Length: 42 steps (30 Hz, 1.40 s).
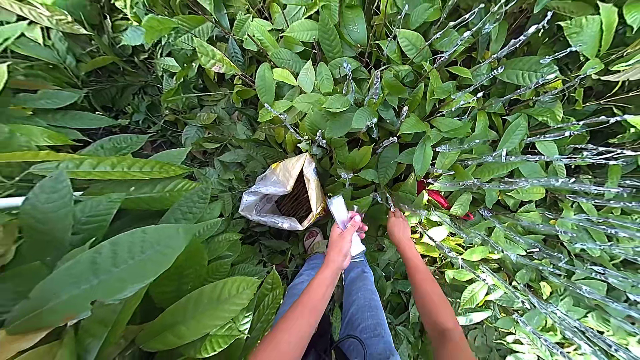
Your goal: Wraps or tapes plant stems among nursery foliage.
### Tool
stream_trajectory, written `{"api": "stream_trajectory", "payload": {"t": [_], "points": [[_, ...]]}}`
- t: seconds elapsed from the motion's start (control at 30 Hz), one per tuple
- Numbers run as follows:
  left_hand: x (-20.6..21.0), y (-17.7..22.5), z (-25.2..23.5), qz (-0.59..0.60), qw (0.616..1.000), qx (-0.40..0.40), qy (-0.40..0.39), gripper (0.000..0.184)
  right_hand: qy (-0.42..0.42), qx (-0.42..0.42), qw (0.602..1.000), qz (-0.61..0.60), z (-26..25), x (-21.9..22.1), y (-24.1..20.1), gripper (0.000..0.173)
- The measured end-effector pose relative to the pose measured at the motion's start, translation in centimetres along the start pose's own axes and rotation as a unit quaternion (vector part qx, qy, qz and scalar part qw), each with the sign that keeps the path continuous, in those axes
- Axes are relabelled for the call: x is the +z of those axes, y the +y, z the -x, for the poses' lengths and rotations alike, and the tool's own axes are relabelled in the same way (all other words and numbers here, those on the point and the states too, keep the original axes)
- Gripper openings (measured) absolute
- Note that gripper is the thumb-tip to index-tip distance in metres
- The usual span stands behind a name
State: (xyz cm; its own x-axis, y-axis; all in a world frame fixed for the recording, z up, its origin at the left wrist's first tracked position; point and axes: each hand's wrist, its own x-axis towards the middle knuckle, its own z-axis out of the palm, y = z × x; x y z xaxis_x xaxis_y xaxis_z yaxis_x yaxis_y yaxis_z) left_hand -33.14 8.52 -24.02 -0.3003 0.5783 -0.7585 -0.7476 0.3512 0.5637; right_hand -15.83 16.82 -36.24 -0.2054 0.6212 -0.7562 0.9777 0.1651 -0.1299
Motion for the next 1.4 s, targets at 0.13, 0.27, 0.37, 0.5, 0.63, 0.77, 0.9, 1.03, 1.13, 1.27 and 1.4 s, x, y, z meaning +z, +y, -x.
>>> {"api": "stream_trajectory", "payload": {"t": [0.13, 0.27, 0.37, 0.5, 0.63, 0.77, 0.9, 1.03, 1.13, 1.27, 1.4], "points": [[0.5, 0.9, 0.0, 0.056, 0.997, -0.04, 0.031, 0.006, 0.159, -0.075, 0.925, -0.338, 8.6, -1.1, -1.4, 0.034], [0.8, 0.9, 1.0, 0.066, 0.997, -0.031, 0.008, 0.008, 0.167, -0.213, 0.803, -0.531, 11.8, -2.4, -7.1, 0.035], [0.5, 1.0, 1.3, 0.074, 0.997, -0.015, -0.008, 0.009, 0.146, -0.251, 0.772, -0.565, 11.3, -3.4, -9.0, 0.022], [-0.8, 1.1, 1.3, 0.026, 0.999, 0.025, -0.029, 0.006, 0.088, -0.259, 0.76, -0.59, 11.5, -5.2, -7.9, 0.013], [-1.7, 0.8, 1.4, -0.02, 0.995, 0.076, -0.066, 0.009, 0.041, -0.268, 0.846, -0.459, 11.3, -7.2, -6.5, 0.019], [-2.2, 1.0, 1.1, -0.056, 0.991, 0.107, -0.061, 0.011, 0.034, -0.271, 0.86, -0.431, 11.1, -7.3, -7.0, 0.028], [-2.0, 1.5, 1.0, -0.052, 0.991, 0.114, -0.051, 0.01, 0.067, -0.248, 0.842, -0.474, 11.1, -5.9, -8.3, 0.022], [-1.8, 1.4, 0.7, -0.052, 0.992, 0.107, -0.032, 0.007, 0.122, -0.221, 0.84, -0.481, 11.6, -5.3, -8.6, 0.016], [-1.6, 1.1, 0.7, -0.051, 0.995, 0.079, -0.021, 0.008, 0.155, -0.219, 0.866, -0.422, 12.2, -5.3, -8.2, 0.022], [-1.6, 1.1, 0.8, -0.038, 0.997, 0.041, -0.044, 0.006, 0.165, -0.197, 0.895, -0.364, 12.9, -6.1, -7.3, 0.029], [-1.7, 1.3, 0.9, -0.045, 0.996, 0.031, -0.069, 0.007, 0.125, -0.184, 0.893, -0.391, 13.3, -6.5, -6.5, 0.022]]}}
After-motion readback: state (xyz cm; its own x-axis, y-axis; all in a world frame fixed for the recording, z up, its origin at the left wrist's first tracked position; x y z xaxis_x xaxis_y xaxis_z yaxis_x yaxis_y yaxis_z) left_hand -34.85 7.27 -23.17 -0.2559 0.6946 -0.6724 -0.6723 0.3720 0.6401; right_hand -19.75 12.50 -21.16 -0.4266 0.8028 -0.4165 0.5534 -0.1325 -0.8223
